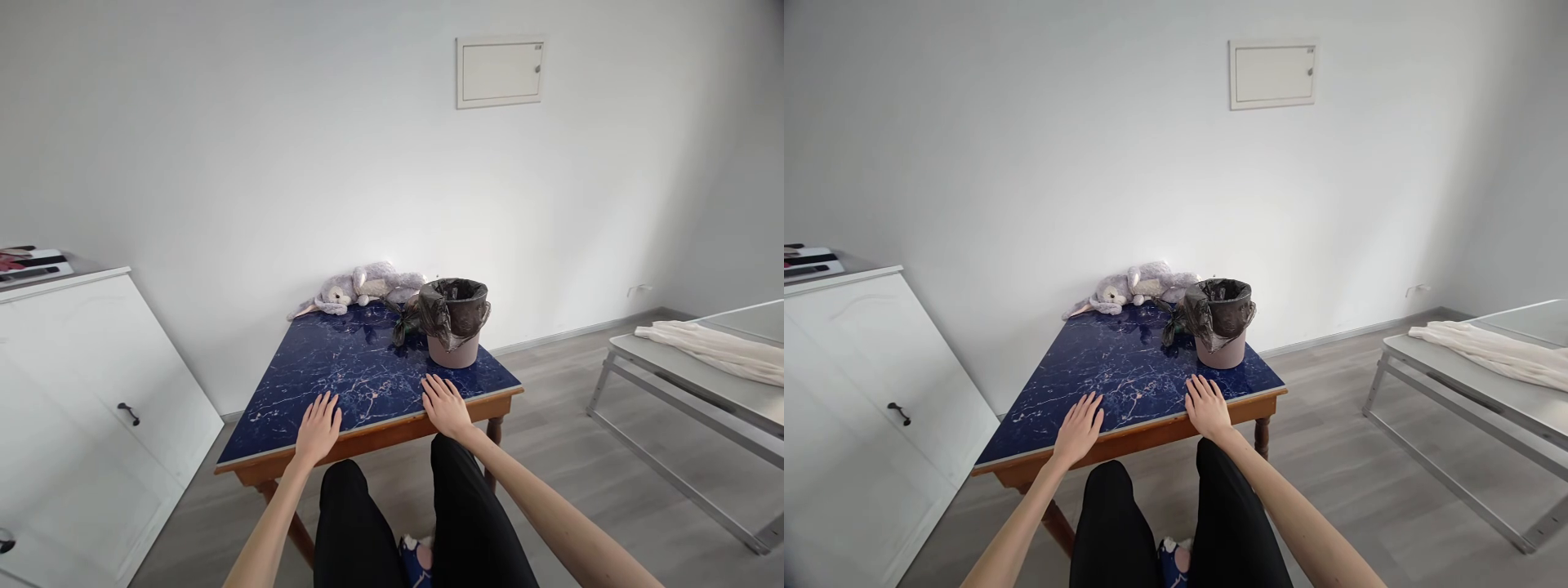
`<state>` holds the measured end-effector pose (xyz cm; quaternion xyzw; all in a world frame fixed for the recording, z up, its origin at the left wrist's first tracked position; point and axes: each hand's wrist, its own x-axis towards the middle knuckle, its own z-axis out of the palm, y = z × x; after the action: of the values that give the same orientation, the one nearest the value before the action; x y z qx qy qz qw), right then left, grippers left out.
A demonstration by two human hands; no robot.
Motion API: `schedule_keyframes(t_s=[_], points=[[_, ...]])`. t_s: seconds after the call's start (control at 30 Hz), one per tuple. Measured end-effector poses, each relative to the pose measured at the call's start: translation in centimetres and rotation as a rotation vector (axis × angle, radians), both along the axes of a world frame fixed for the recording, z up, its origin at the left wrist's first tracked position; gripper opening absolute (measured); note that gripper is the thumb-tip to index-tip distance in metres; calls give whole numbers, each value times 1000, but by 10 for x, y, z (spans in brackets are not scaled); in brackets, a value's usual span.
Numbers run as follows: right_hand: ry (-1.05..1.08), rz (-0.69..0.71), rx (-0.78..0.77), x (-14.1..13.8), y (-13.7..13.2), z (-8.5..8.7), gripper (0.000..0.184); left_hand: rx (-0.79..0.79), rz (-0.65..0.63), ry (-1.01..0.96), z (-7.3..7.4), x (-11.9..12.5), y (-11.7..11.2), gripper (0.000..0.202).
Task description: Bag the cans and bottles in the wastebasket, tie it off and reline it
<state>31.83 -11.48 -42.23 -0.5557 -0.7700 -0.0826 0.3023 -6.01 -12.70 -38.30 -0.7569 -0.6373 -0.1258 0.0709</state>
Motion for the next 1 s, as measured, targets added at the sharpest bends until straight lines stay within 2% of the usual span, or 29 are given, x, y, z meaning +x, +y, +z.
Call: schedule_keyframes(t_s=[0.17,0.43,0.63,0.83,1.0], points=[[-10,10,-46,0,10,-4,55,-26,-7,1,0,-3,4,66],[24,21,-143,-20,56,-6,54,-100,-9,24,6,-14,28,70],[99,36,-172,-40,91,0,56,-113,-19,24,10,-20,51,72],[195,25,-249,-47,131,8,65,-101,-42,9,8,-27,73,69],[234,15,-333,-54,155,12,65,-118,-45,-12,8,-28,84,70]])
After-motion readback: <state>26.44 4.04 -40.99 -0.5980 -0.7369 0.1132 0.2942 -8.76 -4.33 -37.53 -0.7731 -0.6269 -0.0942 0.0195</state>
